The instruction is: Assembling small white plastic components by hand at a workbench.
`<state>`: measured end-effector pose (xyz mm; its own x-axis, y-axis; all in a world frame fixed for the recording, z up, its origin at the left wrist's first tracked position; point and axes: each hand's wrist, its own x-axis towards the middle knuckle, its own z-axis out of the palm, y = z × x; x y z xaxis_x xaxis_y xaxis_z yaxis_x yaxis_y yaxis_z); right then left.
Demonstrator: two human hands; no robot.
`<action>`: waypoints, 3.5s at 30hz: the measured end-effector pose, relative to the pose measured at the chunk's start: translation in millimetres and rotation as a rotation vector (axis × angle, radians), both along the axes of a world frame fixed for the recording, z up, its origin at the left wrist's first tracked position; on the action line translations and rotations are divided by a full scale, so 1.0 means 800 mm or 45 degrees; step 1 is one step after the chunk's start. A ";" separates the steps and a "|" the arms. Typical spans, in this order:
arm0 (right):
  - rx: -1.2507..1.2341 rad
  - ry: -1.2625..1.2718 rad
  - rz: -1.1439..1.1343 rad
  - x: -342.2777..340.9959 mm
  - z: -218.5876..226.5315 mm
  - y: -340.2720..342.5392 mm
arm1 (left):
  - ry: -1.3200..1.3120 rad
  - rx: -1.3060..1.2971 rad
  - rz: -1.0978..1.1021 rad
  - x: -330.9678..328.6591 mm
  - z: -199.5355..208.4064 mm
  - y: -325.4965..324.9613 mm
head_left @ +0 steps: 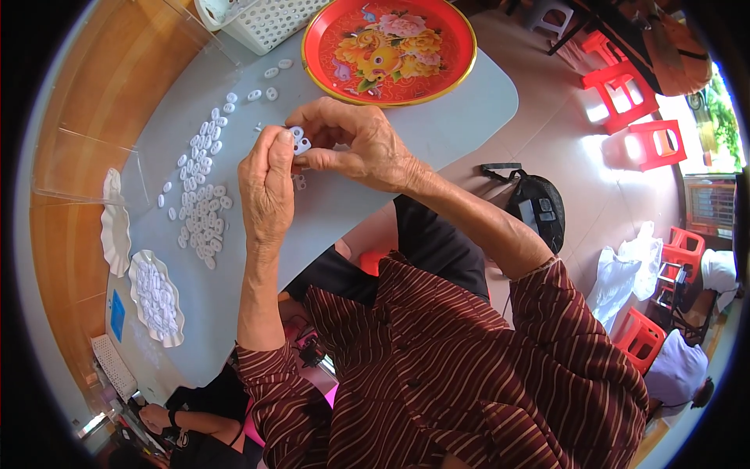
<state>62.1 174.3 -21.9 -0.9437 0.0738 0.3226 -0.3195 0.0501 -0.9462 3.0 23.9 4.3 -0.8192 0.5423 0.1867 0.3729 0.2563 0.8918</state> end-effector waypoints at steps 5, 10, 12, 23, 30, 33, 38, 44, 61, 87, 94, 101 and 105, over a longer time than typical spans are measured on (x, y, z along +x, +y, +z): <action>0.028 0.000 -0.046 0.000 -0.005 -0.002 | -0.011 0.000 -0.050 0.000 -0.001 -0.002; 0.058 0.034 -0.044 0.002 -0.004 -0.003 | -0.014 0.003 -0.060 -0.004 -0.001 -0.008; 0.068 0.038 -0.041 0.003 -0.004 -0.002 | 0.012 -0.015 -0.089 -0.005 0.001 -0.010; -0.008 0.031 0.013 0.004 0.002 -0.004 | 0.023 0.004 -0.144 -0.001 0.000 -0.013; 0.056 0.018 0.020 0.005 0.003 -0.003 | 0.066 -0.097 -0.177 -0.008 -0.004 -0.019; 0.147 0.081 -0.001 0.004 0.002 -0.003 | 0.090 -0.132 -0.212 -0.010 -0.005 -0.019; 0.074 0.094 -0.100 0.004 0.002 -0.009 | 0.065 -0.045 -0.156 -0.004 -0.005 -0.010; 0.188 0.166 -0.093 0.004 0.000 -0.009 | 0.083 -0.054 -0.144 -0.002 -0.007 -0.012; 0.305 0.324 -0.123 0.008 -0.003 -0.001 | -0.056 0.083 -0.167 0.010 -0.011 -0.004; 0.885 0.399 0.151 -0.088 0.070 -0.012 | -0.026 0.512 0.416 0.045 -0.014 -0.133; 1.177 0.082 0.558 -0.028 0.019 -0.115 | -0.078 0.475 0.569 0.061 -0.034 -0.142; 1.182 0.023 0.599 -0.030 0.019 -0.113 | -0.060 0.158 0.678 0.073 -0.032 -0.139; 0.939 0.105 0.461 -0.026 0.009 -0.099 | 0.107 0.012 0.715 0.065 -0.029 -0.141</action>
<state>41.0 95.2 -14.4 -0.8397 -0.4880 0.2382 -0.5019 0.5299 -0.6836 55.2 -88.6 -18.7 -0.9634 0.0256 0.2667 0.2517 0.4278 0.8681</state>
